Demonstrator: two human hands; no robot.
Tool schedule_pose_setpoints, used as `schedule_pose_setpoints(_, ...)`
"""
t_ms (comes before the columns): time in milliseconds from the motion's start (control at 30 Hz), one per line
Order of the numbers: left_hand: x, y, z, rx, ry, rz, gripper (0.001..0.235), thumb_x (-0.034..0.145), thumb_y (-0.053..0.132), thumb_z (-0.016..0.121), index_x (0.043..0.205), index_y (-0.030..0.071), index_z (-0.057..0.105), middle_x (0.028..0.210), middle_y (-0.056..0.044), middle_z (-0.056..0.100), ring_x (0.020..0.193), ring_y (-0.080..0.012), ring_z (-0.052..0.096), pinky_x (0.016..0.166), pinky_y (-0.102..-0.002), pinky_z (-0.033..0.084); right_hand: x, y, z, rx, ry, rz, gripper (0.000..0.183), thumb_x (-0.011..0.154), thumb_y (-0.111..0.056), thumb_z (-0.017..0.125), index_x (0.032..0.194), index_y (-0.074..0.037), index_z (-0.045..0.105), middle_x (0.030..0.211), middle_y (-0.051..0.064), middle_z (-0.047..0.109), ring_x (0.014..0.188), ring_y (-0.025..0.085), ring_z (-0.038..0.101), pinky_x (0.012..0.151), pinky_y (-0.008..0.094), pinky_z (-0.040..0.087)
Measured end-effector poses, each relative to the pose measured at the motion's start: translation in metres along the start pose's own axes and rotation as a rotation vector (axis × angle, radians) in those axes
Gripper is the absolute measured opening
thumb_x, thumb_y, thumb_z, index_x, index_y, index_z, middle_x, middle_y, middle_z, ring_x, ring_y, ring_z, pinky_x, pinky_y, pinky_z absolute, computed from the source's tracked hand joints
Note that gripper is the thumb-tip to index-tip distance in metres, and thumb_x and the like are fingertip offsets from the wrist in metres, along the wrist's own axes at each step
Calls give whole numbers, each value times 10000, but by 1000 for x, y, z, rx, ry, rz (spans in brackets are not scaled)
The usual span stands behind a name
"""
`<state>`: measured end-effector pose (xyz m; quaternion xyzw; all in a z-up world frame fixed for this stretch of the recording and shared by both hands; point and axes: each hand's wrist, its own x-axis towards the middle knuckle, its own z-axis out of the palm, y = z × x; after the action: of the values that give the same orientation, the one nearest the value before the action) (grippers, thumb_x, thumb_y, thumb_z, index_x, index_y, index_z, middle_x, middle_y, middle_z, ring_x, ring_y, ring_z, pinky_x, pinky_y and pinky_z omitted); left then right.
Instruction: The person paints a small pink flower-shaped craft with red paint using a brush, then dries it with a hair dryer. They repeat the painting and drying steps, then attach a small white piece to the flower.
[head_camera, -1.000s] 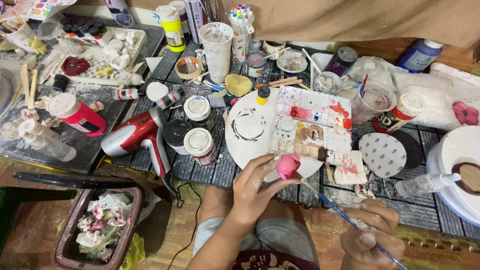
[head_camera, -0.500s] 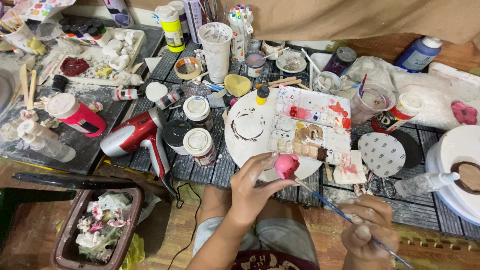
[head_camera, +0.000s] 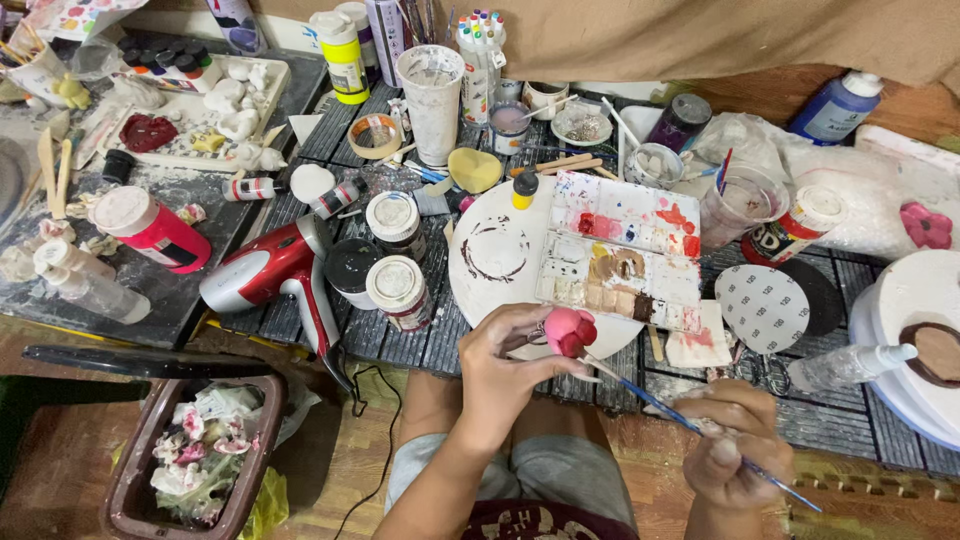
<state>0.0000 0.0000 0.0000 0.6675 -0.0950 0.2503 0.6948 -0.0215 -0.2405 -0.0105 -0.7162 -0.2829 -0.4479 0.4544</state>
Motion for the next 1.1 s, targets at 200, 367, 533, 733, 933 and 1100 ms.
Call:
schedule_pose_setpoints(200,-2,-13,0,-37,-11,-119,592,631,81,974,1145,-16,698,1144,-122,754,988,-155,740,875,-310,633,1,-1,1,3,-35,-6,284,1106,-338,452,994,-90,372,736,197,689,846,269,607,749,351,518)
schedule_pose_setpoints(367,-3,-24,2,-149,-28,-250,591,624,18,972,1135,-32,678,1107,-114,750,974,-154,728,871,-317,635,1,-1,1,-5,-29,-18,299,1109,-364,437,1004,-100,344,731,181,695,872,251,628,708,323,538)
schedule_pose_setpoints(533,-6,-30,3,-250,-28,-291,578,640,-19,941,1146,-30,662,1114,-110,743,1003,-161,736,875,-325,651,-2,8,3,62,-4,-51,264,1123,-266,461,946,-114,339,699,186,682,860,281,619,747,380,535)
schedule_pose_setpoints(733,-6,-33,2,-289,-22,-289,576,662,-15,927,1170,-25,656,1140,-112,738,1029,-171,737,894,-337,652,-2,8,3,-24,-1,-2,328,1092,-408,463,975,-119,362,741,199,690,880,286,629,767,344,515)
schedule_pose_setpoints(933,-6,-27,2,-154,-24,-221,595,644,38,961,1159,-18,668,1138,-109,741,1027,-174,736,915,-340,635,4,1,4,-80,6,-26,346,1095,-397,439,979,-79,369,742,191,697,916,289,643,711,320,521)
schedule_pose_setpoints(1100,-2,-14,1,-65,-12,-96,559,662,87,966,1134,-19,687,1149,-120,738,1063,-190,746,942,-341,641,8,5,6,8,34,-98,274,1121,-307,442,986,-90,342,736,158,700,871,230,636,714,299,551)
